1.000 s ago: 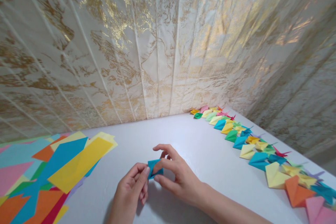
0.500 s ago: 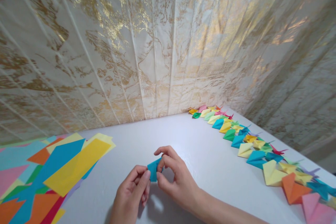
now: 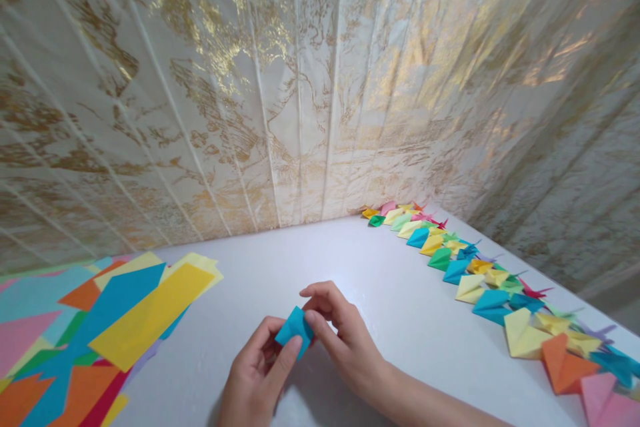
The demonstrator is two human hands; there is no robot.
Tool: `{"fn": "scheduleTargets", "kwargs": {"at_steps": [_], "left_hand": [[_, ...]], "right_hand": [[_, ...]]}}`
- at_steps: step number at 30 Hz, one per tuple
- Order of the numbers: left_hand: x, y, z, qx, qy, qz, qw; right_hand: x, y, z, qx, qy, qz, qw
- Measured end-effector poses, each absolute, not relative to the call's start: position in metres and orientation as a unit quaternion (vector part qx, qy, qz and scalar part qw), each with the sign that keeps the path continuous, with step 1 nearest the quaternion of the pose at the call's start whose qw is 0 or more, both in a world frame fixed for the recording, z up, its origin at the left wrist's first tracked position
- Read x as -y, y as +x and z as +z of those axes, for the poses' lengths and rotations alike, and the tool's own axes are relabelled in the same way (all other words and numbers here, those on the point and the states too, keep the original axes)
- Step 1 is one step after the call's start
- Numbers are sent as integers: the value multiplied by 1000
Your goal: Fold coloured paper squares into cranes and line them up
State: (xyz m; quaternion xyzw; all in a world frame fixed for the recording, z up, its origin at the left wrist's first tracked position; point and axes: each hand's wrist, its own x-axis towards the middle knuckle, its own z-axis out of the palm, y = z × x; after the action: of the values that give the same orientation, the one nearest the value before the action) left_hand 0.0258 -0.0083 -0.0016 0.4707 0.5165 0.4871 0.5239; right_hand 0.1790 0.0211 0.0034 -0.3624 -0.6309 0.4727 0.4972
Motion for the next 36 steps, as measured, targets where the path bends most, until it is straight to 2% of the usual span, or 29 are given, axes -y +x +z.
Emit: {"fn": "scheduleTargets", "kwargs": {"at_steps": [3,6,10,14,16,18,22,24,26,28,33,36], "left_hand": [[4,23,-2,-515,504,519,460],[0,19,-5,-504,526,550,409],[2,18,-9,-488,543,503,462],[4,22,-12,-510,487,511,492],[2,20,-12,-509,519,483,488],[-2,14,-10,-512,574,466,437],[-11,-2,1,-455,738,469,164],[-14,-8,5,-401,818,413,12],[-17,-10,4,-366,858,352,-76],[-18,-10,1,-357,875,315,-87],[-18,-12,-7,-397,882,253,32],[-18,-17,-13,-403,878,257,38]], "right_hand": [[-22,179,4,620,-361,510,474],[-22,179,8,645,-380,492,445],[-23,179,12,644,-402,462,459],[-27,177,7,550,-380,558,492],[-29,176,2,502,-366,607,496],[-32,177,-2,490,-368,618,492],[-40,186,-2,648,-401,467,449],[-45,192,0,708,-415,387,422],[-47,197,2,734,-430,342,399],[-48,199,5,767,-434,300,366],[-41,195,6,857,-385,211,271],[-37,193,3,890,-378,125,221]]}}
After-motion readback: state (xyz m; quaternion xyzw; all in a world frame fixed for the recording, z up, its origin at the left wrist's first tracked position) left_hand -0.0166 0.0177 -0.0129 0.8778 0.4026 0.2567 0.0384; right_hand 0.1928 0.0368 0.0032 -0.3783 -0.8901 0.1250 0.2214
